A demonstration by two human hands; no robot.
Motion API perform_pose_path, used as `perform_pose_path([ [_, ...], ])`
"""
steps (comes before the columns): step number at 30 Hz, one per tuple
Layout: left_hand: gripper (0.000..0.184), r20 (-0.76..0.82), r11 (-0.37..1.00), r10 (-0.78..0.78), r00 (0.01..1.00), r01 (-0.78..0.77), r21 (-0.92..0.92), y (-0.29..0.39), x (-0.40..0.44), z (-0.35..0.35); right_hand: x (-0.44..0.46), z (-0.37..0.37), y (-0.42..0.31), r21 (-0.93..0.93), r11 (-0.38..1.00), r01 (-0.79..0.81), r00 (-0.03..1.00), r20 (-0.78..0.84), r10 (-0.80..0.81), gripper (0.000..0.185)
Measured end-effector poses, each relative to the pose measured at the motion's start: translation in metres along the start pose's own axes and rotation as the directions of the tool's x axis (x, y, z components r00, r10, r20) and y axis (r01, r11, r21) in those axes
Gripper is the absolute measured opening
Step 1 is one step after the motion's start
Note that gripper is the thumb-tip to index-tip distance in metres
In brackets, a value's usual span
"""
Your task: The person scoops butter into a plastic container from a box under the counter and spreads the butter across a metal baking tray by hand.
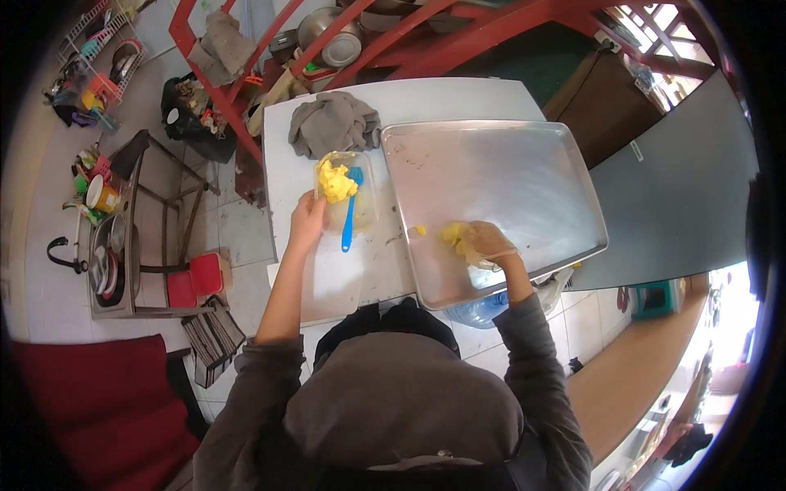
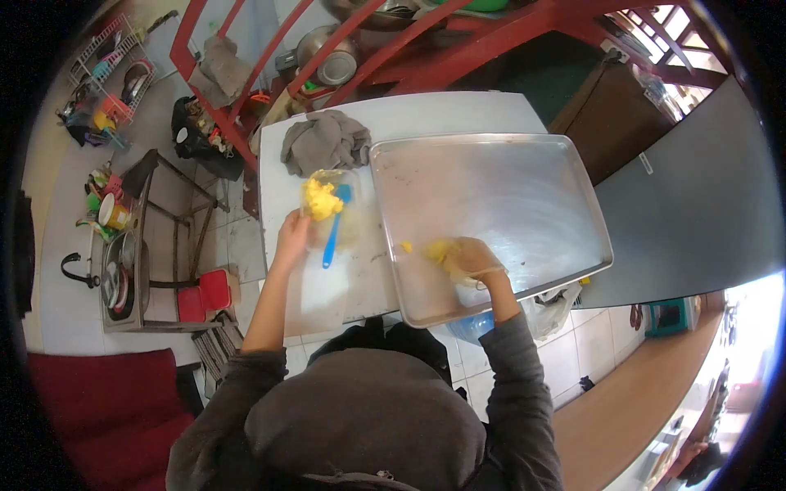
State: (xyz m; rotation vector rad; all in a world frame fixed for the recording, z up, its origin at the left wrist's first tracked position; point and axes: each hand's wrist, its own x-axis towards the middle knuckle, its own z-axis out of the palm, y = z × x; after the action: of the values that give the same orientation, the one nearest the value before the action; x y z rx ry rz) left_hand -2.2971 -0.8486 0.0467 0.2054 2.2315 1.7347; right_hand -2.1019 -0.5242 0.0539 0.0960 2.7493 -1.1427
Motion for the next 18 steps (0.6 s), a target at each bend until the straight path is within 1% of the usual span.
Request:
perform_pose_path([
  [1, 0.045, -0.015, 0.994, 0.044, 0.999, -0.043, 0.099, 0.0, 0.0, -0.003, -0.008, -0.007, -0.011, 0.205, 0.977, -0.051, 0.998, -0.019, 0.056, 0.025],
  [2, 0.046, -0.023, 0.977, 0.084, 0.996, -0.078, 0.2, -0.002, -0.001, -0.005, -0.015, -0.015, -0.023, 0.404, 0.911, -0.087, 0.993, -0.038, 0.112, 0.024],
  [3, 0.046, -0.125, 0.958, 0.154, 0.98, -0.118, 0.261, -0.006, 0.0, -0.005, -0.023, -0.017, -0.028, 0.683, 0.725, -0.084, 0.986, -0.048, 0.159, 0.025],
  [4, 0.045, -0.221, 0.934, 0.23, 0.948, -0.151, 0.323, -0.01, 0.002, -0.004, -0.03, -0.018, -0.029, 0.885, 0.462, -0.055, 0.978, -0.046, 0.205, 0.026],
  [5, 0.045, -0.311, 0.906, 0.31, 0.898, -0.179, 0.384, -0.013, 0.005, -0.001, -0.033, -0.015, -0.018, 0.823, 0.569, 0.004, 0.975, -0.129, 0.18, 0.032],
  [6, 0.044, -0.335, 0.871, 0.441, 0.832, -0.307, 0.385, 0.003, -0.004, 0.002, -0.035, -0.009, 0.001, 0.743, 0.666, 0.06, 0.968, -0.207, 0.143, 0.039],
  [8, 0.042, -0.381, 0.747, 0.663, 0.645, -0.536, 0.394, 0.068, -0.047, 0.018, -0.041, -0.006, 0.002, 0.823, 0.538, 0.183, 0.946, -0.297, 0.132, 0.046],
  [9, 0.04, -0.22, 0.655, 0.753, 0.62, -0.68, 0.328, 0.084, -0.064, 0.037, -0.044, -0.006, -0.017, 0.927, 0.281, 0.249, 0.938, -0.303, 0.168, 0.046],
  [10, 0.038, -0.061, 0.554, 0.829, 0.556, -0.799, 0.234, 0.098, -0.082, 0.058, -0.044, -0.006, -0.038, 0.952, 0.09, 0.292, 0.925, -0.305, 0.228, 0.046],
  [11, 0.045, 0.187, 0.503, 0.807, 0.56, -0.818, 0.279, 0.112, -0.102, 0.076, -0.044, -0.005, -0.058, 0.933, -0.099, 0.345, 0.908, -0.305, 0.287, 0.046],
  [12, 0.046, 0.249, 0.467, 0.812, 0.528, -0.843, 0.266, 0.128, -0.121, 0.099, -0.043, -0.005, -0.079, 0.901, -0.195, 0.388, 0.88, -0.299, 0.37, 0.045],
  [13, 0.043, 0.317, 0.411, 0.816, 0.484, -0.87, 0.272, 0.132, -0.13, 0.12, -0.044, 0.0, -0.09, 0.855, -0.285, 0.433, 0.846, -0.276, 0.456, 0.044],
  [14, 0.041, 0.382, 0.349, 0.816, 0.434, -0.897, 0.272, 0.135, -0.135, 0.137, -0.043, 0.007, -0.087, 0.84, -0.274, 0.468, 0.817, -0.293, 0.496, 0.043],
  [16, 0.035, 0.452, 0.274, 0.8, 0.394, -0.911, 0.309, 0.135, -0.131, 0.157, -0.039, 0.017, -0.073, 0.805, -0.238, 0.544, 0.749, -0.338, 0.571, 0.041],
  [18, 0.028, 0.496, 0.183, 0.798, 0.343, -0.922, 0.343, 0.132, -0.125, 0.173, -0.043, 0.02, -0.071, 0.749, -0.241, 0.617, 0.727, -0.426, 0.538, 0.041],
])
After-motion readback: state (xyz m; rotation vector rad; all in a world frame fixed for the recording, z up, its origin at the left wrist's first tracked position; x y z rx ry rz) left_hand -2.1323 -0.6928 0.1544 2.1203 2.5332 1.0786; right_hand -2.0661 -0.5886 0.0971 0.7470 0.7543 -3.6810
